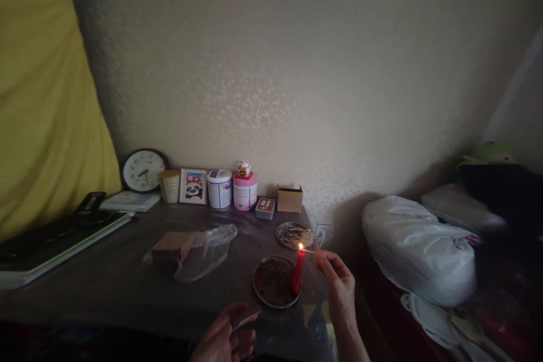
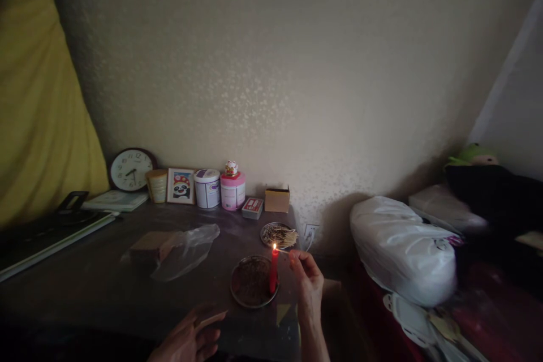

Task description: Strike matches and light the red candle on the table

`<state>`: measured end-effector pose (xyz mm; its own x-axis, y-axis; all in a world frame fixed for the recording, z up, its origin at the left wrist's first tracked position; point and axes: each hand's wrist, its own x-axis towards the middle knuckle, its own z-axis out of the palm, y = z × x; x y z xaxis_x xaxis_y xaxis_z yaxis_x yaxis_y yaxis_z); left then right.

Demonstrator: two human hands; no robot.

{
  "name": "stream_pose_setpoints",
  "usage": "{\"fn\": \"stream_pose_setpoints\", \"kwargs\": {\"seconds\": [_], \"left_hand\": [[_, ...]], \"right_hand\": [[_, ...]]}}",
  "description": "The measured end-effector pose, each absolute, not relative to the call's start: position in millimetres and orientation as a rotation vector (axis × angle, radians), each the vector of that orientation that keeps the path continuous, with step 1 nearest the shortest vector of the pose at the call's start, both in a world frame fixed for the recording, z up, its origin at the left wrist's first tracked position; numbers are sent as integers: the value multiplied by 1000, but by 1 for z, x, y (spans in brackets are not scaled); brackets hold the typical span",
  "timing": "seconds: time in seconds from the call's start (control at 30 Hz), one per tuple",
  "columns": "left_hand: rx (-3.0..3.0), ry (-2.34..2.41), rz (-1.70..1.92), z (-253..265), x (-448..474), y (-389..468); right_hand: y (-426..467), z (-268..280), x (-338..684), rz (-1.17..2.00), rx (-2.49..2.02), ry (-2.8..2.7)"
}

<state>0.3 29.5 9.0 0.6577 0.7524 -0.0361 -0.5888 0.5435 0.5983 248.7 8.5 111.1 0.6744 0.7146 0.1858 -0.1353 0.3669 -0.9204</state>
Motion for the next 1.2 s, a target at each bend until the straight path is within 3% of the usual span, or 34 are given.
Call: {"fn": "stream_pose_setpoints", "kwargs": {"seconds": [1.2], "left_hand": [[551,298,810,17,2,24]], "right_hand": [[6,104,262,533,-1055,-659]]}}
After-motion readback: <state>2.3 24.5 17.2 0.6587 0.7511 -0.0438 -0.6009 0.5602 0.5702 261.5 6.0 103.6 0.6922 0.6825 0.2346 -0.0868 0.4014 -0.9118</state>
